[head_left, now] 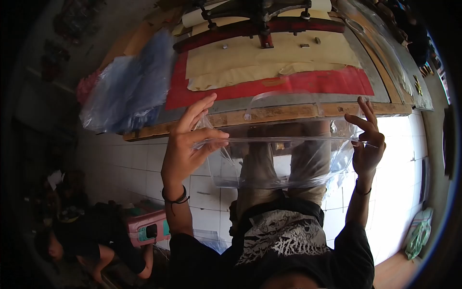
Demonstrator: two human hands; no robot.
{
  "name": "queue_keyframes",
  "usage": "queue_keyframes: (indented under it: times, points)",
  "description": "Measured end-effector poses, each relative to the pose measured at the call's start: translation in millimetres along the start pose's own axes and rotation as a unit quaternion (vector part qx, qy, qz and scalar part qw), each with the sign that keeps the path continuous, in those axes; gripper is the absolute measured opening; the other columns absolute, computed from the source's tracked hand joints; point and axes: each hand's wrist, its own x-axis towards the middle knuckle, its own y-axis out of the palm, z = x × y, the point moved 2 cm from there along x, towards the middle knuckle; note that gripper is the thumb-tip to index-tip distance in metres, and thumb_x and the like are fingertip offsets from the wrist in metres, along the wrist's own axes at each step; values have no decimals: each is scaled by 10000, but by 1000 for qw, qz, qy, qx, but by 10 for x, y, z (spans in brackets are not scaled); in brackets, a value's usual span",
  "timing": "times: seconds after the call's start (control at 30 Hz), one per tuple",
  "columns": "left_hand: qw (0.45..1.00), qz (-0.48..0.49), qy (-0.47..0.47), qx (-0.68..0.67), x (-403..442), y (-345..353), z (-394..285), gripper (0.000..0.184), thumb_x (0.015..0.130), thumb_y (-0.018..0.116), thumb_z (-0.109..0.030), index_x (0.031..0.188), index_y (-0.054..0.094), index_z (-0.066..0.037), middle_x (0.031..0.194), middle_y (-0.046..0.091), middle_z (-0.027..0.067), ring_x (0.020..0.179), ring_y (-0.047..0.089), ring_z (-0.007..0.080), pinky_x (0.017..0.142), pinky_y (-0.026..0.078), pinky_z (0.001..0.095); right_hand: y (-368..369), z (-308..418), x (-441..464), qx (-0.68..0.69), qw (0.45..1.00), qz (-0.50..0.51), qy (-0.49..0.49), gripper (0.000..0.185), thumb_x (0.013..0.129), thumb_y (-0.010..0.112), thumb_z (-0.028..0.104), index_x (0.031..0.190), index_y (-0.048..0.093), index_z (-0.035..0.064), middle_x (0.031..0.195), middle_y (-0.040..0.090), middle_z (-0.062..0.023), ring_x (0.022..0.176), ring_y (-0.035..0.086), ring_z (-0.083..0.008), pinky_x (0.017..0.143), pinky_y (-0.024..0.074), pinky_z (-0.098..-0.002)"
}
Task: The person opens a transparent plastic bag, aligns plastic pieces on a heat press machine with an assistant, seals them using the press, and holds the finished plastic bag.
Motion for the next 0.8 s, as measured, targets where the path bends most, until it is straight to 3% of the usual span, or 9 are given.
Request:
queue_keyframes:
  times: [0.17,0.2,0.3,0.33,0.47,0.57,0.7,0.73,0.8]
  points:
    - [1000,-2,26,12,23,56,4,150,765,764,-139,859,713,-33,1135,668,170,1147,612,314,916,509,376,-22,-96,-9,82,996,17,-8,356,924,562,389,983,429,64,976,706,-173,1181,568,-427,1042,381,-598]
    - [1000,-4,0,-16,37,82,15,154,780,758,-139,856,691,-22,1086,680,161,1092,636,298,888,518,362,19,-94,-8,83,996,-19,-12,342,932,570,350,1012,428,49,977,698,-199,1106,630,-370,961,484,-515]
    - [989,-13,-82,-119,42,184,76,179,825,740,-137,849,631,3,949,703,127,919,688,240,787,538,317,20,-106,-62,75,995,-15,70,282,947,585,245,1062,426,42,965,700,-193,995,684,-310,833,558,-404]
    - [979,-19,-113,-168,8,240,143,184,840,732,-134,849,614,7,910,703,113,854,693,212,743,541,299,8,-87,-47,35,998,-17,55,256,926,612,85,1094,426,34,941,703,-178,874,709,-263,735,571,-337]
    - [932,-50,-175,-313,17,312,143,166,877,710,-121,890,624,21,839,686,78,695,665,122,593,523,250,-26,-105,-124,58,988,-5,140,289,863,633,-48,1079,452,18,887,698,-151,732,699,-217,642,553,-320]
    - [945,-30,-165,-282,6,263,129,157,879,706,-112,938,648,22,853,687,87,666,657,119,543,502,236,-81,-81,-78,43,989,25,141,257,864,642,-37,1051,473,16,847,692,-134,669,679,-197,595,528,-299]
    - [933,-25,-198,-299,-79,292,197,168,878,704,-102,975,657,26,855,686,102,663,658,142,548,508,253,-94,-141,-80,140,962,-5,236,262,851,684,0,1030,494,15,761,672,-116,580,627,-140,521,476,-256]
    - [931,-29,-194,-309,-96,299,241,162,880,701,-97,973,656,27,853,685,107,662,659,151,555,518,261,-127,-153,-85,163,950,2,265,327,868,715,172,1048,497,7,824,673,-117,659,638,-143,591,488,-266]
    - [918,-43,-197,-341,-105,325,259,153,883,696,-92,967,653,28,842,681,114,661,662,173,574,539,286,-160,-236,-70,246,939,-2,242,404,874,697,306,1057,497,6,893,667,-114,766,651,-165,688,498,-288]
